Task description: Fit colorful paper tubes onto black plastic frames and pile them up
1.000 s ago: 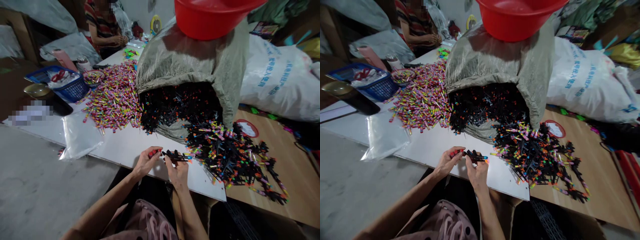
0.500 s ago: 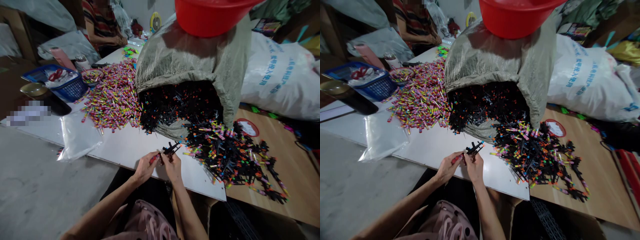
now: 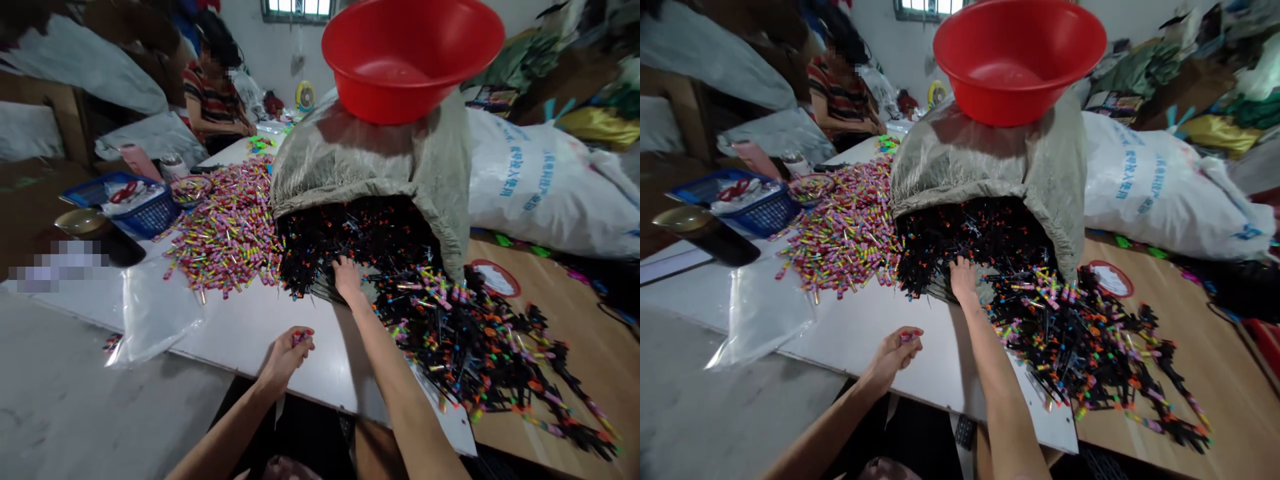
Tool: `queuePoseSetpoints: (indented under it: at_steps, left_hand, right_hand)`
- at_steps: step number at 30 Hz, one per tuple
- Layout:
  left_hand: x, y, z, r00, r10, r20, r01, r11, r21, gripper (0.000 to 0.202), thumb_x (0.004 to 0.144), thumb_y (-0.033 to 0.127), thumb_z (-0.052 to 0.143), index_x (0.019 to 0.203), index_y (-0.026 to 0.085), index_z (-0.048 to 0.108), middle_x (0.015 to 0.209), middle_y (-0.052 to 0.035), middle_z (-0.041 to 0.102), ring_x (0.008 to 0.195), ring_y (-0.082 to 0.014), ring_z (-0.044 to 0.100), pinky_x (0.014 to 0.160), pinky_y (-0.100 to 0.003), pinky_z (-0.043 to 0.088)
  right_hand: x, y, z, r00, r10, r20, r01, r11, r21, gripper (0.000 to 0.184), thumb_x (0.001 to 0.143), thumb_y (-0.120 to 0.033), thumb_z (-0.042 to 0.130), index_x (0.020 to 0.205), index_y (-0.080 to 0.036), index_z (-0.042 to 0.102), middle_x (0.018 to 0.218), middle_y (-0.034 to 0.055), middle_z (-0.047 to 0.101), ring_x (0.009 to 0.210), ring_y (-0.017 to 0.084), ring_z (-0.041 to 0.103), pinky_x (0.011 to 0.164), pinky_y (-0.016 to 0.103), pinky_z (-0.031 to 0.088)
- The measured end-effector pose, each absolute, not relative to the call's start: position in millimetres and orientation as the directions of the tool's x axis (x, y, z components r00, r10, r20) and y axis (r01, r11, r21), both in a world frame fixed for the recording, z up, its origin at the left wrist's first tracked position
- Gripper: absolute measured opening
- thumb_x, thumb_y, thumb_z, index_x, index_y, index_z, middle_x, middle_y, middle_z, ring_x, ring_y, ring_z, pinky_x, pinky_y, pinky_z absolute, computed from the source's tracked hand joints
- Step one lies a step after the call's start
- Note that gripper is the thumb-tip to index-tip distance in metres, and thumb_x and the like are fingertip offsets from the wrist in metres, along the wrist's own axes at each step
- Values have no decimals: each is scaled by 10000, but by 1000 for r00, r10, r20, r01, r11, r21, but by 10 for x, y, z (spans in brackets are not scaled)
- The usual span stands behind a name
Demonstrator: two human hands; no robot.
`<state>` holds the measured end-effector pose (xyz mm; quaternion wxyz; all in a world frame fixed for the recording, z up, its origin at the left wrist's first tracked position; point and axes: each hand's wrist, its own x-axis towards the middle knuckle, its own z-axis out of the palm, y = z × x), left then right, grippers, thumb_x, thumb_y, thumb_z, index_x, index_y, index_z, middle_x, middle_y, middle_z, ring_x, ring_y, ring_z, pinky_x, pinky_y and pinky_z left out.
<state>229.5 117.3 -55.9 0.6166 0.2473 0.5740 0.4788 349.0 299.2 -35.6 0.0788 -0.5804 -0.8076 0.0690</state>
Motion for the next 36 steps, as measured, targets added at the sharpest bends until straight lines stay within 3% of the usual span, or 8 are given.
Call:
queuePoseSetpoints:
  at_steps: [9, 17, 21, 24, 28, 32, 34, 36]
  left_hand:
    - [2386, 1811, -555, -209, 865, -456, -321, 380, 867, 434, 538, 394, 711, 862, 132, 591, 537, 48, 528, 417, -43, 342, 388, -177, 196]
    - [2384, 1757, -622, -182, 883, -432, -319, 363, 876, 432, 562, 393, 687, 895, 136, 589, 563, 43, 533, 427, -56, 358, 394, -186, 201]
    - [2371, 1862, -610, -287, 895, -342, -150, 310, 939, 332, 599, 335, 651, 868, 144, 618, 570, 35, 539, 471, -84, 403, 446, -210, 274]
    - [2440, 1948, -568, -309, 910, -275, -59, 270, 961, 188, 598, 259, 638, 755, 157, 629, 581, 22, 556, 550, -111, 462, 516, -227, 329]
    - [2456, 1906, -511, -297, 926, -232, -69, 221, 973, 93, 582, 237, 651, 632, 168, 613, 576, 23, 559, 573, -110, 463, 537, -222, 333]
    - [2349, 1716, -452, -289, 897, -334, -428, 191, 884, 274, 558, 368, 707, 691, 164, 581, 549, 33, 553, 452, -61, 367, 434, -192, 235]
    - [2334, 1610, -411, -226, 894, -388, -581, 196, 790, 362, 520, 398, 746, 723, 158, 568, 566, 28, 563, 436, -44, 357, 417, -178, 211]
    - [2370, 1506, -381, -113, 913, -393, -592, 256, 765, 391, 515, 405, 768, 736, 147, 574, 542, 34, 538, 435, -41, 359, 415, -173, 212]
  right_hand:
    - [3817, 2596, -519, -373, 922, -102, 927, 376, 6, 314, 866, -103, 419, 1120, -157, 594, 1136, 150, 567, 1031, 258, 520, 831, 342, 403]
    - [3792, 2732, -444, -390, 920, -36, 920, 389, -41, 203, 823, -127, 520, 978, -147, 648, 1005, 132, 596, 978, 250, 548, 809, 313, 405]
    - [3816, 2547, -467, -409, 913, 8, 911, 409, -61, 195, 849, -164, 523, 1009, -164, 633, 1092, 129, 576, 1012, 246, 519, 836, 325, 403]
    - [3811, 2404, -498, -492, 864, 106, 858, 502, -106, 189, 864, -145, 503, 984, -202, 638, 1096, 95, 582, 970, 211, 526, 805, 305, 417]
    - [3784, 2151, -507, -567, 711, 416, 730, 668, -146, 244, 892, -110, 432, 912, -210, 654, 993, 81, 617, 867, 189, 545, 720, 292, 434]
    - [3751, 1682, -557, -302, 723, 621, 648, 633, -423, 222, 898, -164, 454, 971, -206, 659, 939, 83, 650, 835, 182, 577, 744, 316, 462]
    - [3707, 1475, -605, -144, 872, 468, 506, 471, -722, 188, 871, -253, 520, 987, -194, 655, 866, 70, 665, 778, 175, 603, 710, 310, 491]
    - [3648, 1371, -630, -94, 981, 172, 271, 191, -943, 273, 829, -365, 558, 995, -168, 649, 820, 69, 679, 721, 177, 623, 631, 297, 513]
